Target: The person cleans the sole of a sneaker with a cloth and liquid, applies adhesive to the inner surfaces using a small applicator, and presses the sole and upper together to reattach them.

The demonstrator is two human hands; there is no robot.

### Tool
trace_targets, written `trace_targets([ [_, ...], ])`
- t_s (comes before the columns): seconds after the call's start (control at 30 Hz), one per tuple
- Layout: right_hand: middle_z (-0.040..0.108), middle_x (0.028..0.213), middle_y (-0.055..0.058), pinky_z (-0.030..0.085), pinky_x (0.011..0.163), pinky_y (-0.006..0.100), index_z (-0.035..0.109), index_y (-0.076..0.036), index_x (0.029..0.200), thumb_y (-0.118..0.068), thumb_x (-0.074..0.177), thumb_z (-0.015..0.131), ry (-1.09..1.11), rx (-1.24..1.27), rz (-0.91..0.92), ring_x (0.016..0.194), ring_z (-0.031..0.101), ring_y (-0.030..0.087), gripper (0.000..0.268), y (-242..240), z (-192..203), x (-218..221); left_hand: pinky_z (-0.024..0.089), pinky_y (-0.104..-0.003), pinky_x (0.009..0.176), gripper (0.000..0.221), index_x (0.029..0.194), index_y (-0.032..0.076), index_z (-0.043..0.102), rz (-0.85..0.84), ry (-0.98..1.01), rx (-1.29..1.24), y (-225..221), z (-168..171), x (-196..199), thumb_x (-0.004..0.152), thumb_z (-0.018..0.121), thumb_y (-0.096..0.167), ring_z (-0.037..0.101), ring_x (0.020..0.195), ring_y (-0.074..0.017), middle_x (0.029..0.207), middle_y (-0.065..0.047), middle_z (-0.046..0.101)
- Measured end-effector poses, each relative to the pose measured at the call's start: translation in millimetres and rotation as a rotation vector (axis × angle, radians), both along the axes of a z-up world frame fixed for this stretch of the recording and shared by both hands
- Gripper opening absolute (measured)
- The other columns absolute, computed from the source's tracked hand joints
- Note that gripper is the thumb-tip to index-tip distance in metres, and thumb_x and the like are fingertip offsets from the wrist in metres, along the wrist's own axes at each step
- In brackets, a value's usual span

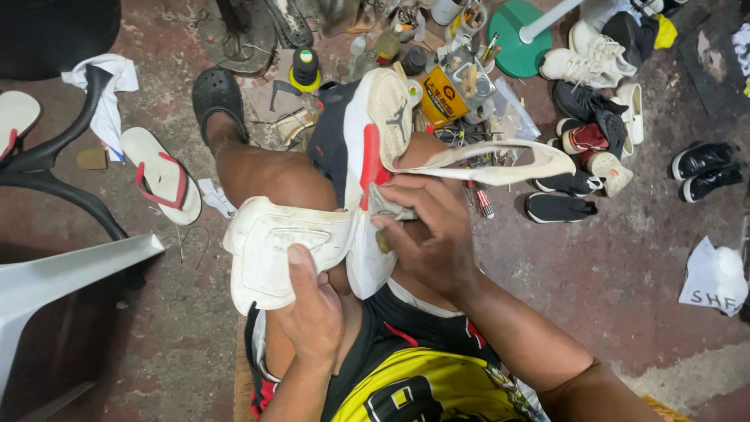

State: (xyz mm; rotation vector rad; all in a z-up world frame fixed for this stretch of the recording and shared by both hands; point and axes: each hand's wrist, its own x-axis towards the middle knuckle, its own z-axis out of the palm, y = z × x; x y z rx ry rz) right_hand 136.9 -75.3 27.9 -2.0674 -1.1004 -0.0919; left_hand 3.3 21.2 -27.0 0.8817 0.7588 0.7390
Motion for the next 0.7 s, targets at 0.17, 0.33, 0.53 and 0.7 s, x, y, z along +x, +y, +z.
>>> trace_targets([
  [0.17,0.068,0.108,0.01,0.055,0.09,0.036,0.07,-0.004,0.113,-0.004,0.089,0.076,0.004,-0.038,0.093,0.103,0.069,0.026,0.025,6.8,13.3,4.9,0.048,-0.035,0.096,0.04,0.139,-0.008,0.05,0.006,-0.116,-0.071,-2.6,-0.3,-1.1,0.11,0.047,0.019,0.062,0.11,-0.0243,0.128,-0.019,0.063],
  [0.33,0.068,0.102,0.008,0.05,0.085,0.043,0.069,-0.007,0.11,-0.003,0.082,0.075,-0.103,-0.181,0.293,0.098,0.068,0.027,0.03,4.0,33.2,5.0,0.053,-0.034,0.105,0.035,0.139,-0.008,0.049,-0.012,-0.029,0.27,-0.6,-26.1,-5.6,0.115,0.041,0.017,0.065,0.117,-0.0247,0.133,-0.02,0.063],
  [0.53,0.06,0.106,0.012,0.051,0.093,0.042,0.064,-0.006,0.114,0.001,0.085,0.071,-0.018,-0.203,0.464,0.105,0.063,0.032,0.031,5.8,29.4,8.2,0.052,-0.03,0.076,0.036,0.13,-0.006,0.061,-0.062,0.265,0.304,-3.7,-30.2,-10.0,0.115,0.041,0.021,0.061,0.091,-0.0181,0.116,-0.013,0.068],
  [0.7,0.058,0.103,0.012,0.05,0.085,0.042,0.063,-0.004,0.113,-0.001,0.083,0.07,-0.074,-0.246,0.5,0.099,0.061,0.033,0.03,6.1,34.3,28.2,0.055,-0.031,0.08,0.037,0.132,-0.008,0.057,-0.018,-0.035,0.023,3.0,-16.0,2.2,0.116,0.045,0.023,0.063,0.101,-0.0173,0.122,-0.014,0.063],
])
